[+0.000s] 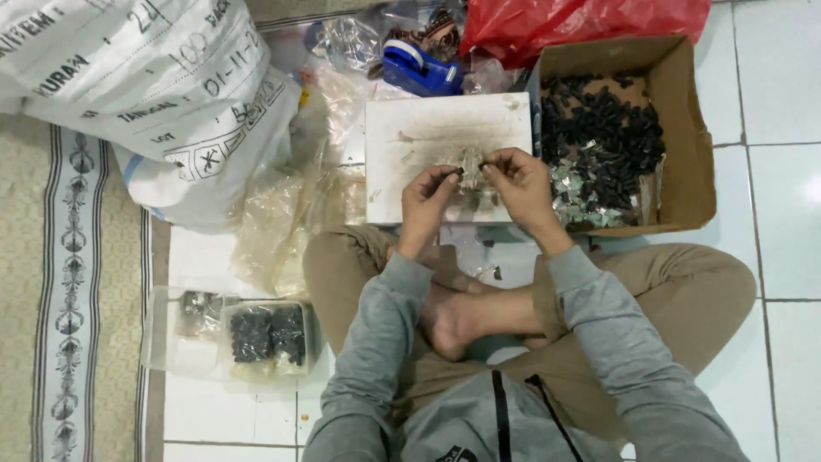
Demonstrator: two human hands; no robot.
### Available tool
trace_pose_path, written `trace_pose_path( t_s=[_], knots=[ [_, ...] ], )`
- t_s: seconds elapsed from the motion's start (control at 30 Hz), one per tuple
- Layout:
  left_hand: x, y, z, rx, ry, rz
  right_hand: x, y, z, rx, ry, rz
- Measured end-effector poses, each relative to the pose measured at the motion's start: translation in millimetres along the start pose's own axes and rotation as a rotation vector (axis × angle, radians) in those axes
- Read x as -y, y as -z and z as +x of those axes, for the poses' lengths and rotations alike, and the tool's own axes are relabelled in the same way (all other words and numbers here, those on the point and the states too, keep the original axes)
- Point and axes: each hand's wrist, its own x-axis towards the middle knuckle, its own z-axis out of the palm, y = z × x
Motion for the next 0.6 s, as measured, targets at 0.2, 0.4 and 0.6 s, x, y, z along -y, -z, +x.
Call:
trace_pose_path(
  t_s=[0.2, 0.4, 0.6],
  knots=[
    [40.2, 7.0, 29.2, 0.093, 0.043, 0.018, 3.6, -8.5, 4.4, 0.007, 0.019, 0.034],
    [24.2, 2.4, 29.8, 0.116, 0.034, 0.041, -5.1, -10.5, 8.6, -0.001, 0.018, 0.059],
    [20.6, 2.8, 32.3, 0.112, 0.012, 0.095, -4.3, -12.5, 6.9, -0.006, -0.041, 0.027]
  ],
)
